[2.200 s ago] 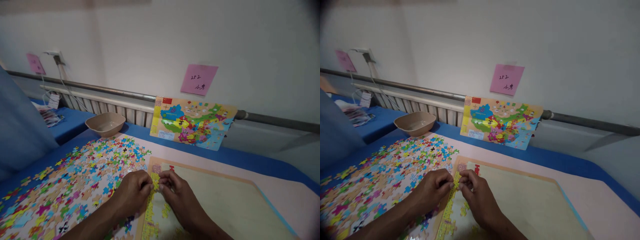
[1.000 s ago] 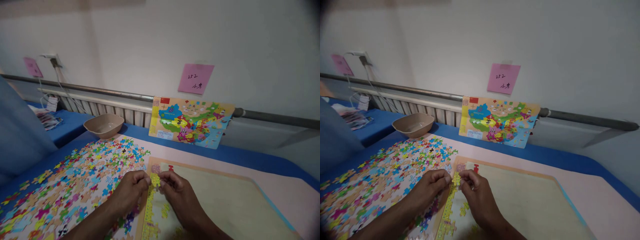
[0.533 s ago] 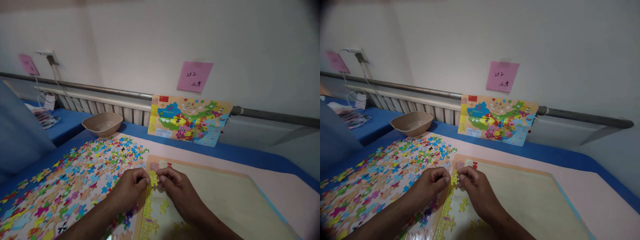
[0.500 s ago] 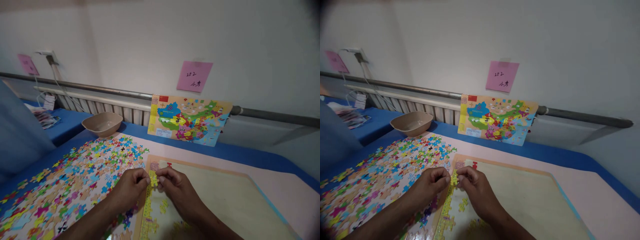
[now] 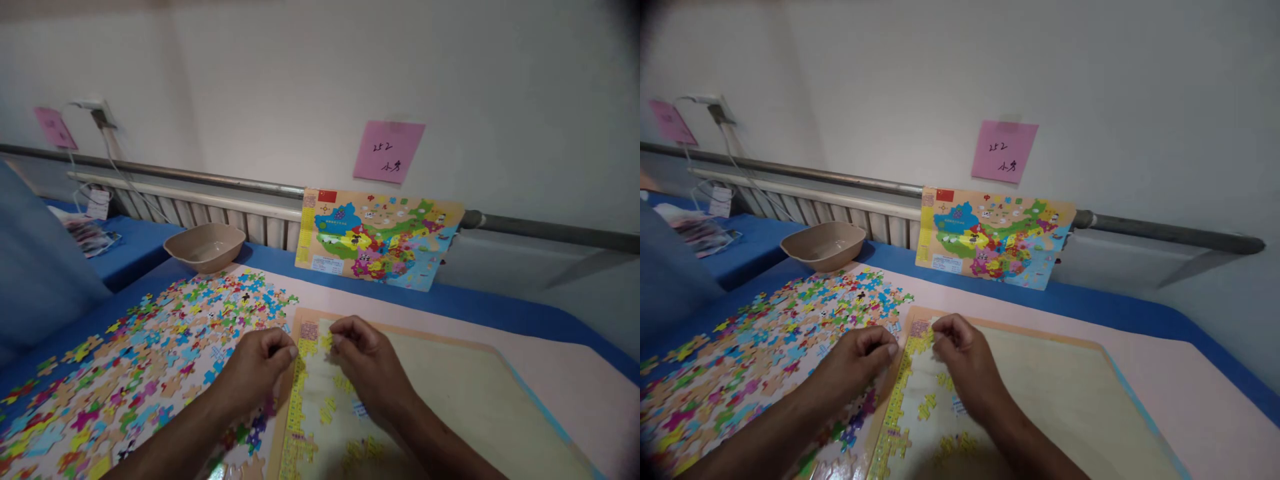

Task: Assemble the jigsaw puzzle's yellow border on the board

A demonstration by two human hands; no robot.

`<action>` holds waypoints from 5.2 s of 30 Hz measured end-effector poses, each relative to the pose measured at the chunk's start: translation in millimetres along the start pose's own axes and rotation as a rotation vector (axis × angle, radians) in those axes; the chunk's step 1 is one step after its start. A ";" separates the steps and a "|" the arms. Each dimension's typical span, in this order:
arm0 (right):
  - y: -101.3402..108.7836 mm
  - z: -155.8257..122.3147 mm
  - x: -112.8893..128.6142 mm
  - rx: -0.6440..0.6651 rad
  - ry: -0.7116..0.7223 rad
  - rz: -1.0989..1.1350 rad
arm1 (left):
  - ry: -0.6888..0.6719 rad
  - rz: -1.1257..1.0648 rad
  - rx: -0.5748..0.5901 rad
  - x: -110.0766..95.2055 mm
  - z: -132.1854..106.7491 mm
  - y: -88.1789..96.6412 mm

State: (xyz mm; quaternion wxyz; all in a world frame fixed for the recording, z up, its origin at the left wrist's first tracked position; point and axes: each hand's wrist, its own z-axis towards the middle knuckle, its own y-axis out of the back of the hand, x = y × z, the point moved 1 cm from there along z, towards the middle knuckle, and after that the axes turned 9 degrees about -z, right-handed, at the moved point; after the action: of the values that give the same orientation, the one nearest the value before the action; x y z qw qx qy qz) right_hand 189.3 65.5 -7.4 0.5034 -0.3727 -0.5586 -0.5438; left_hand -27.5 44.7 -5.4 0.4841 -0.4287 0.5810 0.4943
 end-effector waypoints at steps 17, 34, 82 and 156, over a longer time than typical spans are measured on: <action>-4.0 -6.3 2.0 0.092 0.027 -0.344 | -0.233 0.403 -0.052 4.7 -1.3 6.0; -20.3 -9.4 5.4 0.103 -0.225 0.067 | -0.100 0.153 0.055 1.5 -3.5 -6.8; -15.2 -16.8 4.4 0.167 0.189 -0.416 | 0.025 0.004 0.082 3.3 -0.4 -5.1; 21.6 0.3 6.2 0.308 0.135 -0.979 | -0.590 0.686 0.250 6.9 -7.4 -0.5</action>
State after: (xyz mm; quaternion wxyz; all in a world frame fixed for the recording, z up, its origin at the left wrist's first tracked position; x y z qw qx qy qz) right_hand 208.7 67.8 3.6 0.2739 0.0466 -0.7075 -0.6499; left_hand -29.2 37.2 -11.9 0.4851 0.0086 0.5818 0.6528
